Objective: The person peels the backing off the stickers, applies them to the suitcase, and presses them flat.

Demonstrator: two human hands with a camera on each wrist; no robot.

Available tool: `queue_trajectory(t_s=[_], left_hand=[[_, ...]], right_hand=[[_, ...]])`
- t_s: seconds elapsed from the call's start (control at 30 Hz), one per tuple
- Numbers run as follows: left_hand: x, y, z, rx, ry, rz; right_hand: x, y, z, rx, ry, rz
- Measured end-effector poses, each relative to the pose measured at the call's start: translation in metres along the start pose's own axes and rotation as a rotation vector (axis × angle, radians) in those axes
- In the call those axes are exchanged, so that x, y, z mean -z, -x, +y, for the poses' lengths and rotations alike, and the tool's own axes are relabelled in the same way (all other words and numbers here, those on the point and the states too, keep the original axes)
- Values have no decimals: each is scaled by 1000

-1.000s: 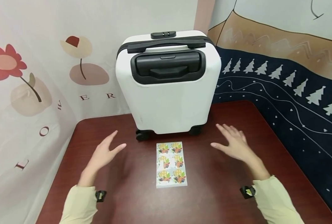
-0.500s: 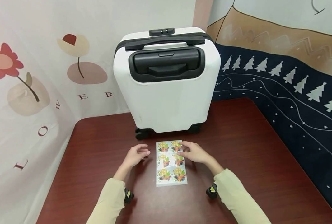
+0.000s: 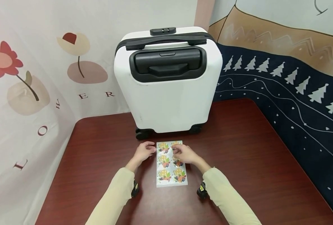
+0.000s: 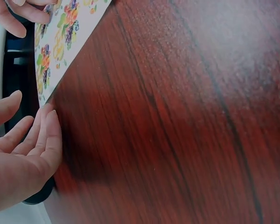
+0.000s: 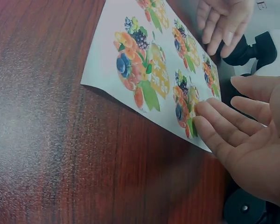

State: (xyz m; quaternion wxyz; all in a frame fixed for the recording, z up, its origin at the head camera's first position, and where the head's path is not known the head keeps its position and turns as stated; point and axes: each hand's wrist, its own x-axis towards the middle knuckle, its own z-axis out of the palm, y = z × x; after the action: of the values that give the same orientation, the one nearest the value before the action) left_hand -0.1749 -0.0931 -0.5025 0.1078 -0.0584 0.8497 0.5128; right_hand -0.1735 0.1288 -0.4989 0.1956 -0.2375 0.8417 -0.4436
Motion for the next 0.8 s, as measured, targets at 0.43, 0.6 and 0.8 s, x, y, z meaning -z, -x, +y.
queue_trajectory(t_s=[0.43,0.6,0.8], left_hand=[[-10,-2,4,-12,-76,71],[-12,0,6,-30,-119,101],[-14,1,7,-47,-89,89]], right_hand=[[-7,-4,1,-53,-107,32],[-7,-8,-1,-42,-62,43],[-13,-13,-4,-41,-44,79]])
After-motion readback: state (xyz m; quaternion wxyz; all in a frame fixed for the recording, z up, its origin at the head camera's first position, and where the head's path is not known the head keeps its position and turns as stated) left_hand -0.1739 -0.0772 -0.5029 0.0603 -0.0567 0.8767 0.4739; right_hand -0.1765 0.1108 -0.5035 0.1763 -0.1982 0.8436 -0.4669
